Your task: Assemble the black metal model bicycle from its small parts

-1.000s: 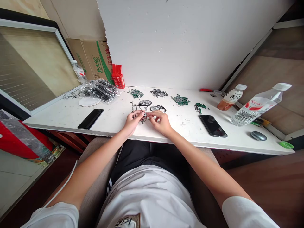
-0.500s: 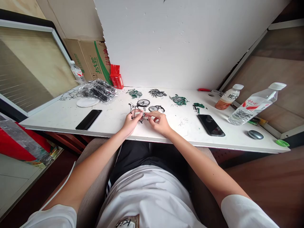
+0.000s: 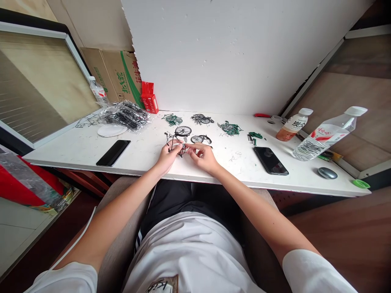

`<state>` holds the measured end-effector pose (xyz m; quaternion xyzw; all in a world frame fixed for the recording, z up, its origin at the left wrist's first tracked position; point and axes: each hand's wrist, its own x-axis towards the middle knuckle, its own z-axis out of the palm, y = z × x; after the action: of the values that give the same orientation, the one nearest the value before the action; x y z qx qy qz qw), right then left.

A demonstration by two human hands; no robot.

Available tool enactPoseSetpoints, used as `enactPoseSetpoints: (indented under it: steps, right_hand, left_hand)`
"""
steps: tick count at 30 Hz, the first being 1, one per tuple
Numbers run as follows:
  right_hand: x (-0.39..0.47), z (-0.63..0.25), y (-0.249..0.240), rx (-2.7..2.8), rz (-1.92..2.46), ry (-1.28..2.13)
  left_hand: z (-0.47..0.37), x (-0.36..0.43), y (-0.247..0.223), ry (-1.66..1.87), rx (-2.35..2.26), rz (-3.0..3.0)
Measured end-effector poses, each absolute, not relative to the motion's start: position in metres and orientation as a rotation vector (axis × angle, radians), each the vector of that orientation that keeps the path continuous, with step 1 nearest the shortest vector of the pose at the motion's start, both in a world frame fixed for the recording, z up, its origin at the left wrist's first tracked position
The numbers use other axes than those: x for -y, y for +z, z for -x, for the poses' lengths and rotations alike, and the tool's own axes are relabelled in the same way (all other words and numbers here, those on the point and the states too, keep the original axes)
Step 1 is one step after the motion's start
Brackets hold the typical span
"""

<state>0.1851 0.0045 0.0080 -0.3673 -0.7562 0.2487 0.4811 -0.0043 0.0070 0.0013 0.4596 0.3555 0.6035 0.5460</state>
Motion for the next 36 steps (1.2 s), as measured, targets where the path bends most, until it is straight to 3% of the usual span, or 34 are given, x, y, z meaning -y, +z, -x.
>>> enactPoseSetpoints:
  steps: [9,36]
  right_hand:
    - [-0.0023,-0.1868,0.0113,1.802,0.914,0.473]
    - [-0.0035,-0.1875,0.0091,1.853,0.909,0.497]
  left_hand:
    - [0.0075,-0.0096,0.0005,1.373,-0.813,-1.027]
    - [0.007,-0.0058,0.0048,1.335,-0.786,-1.084]
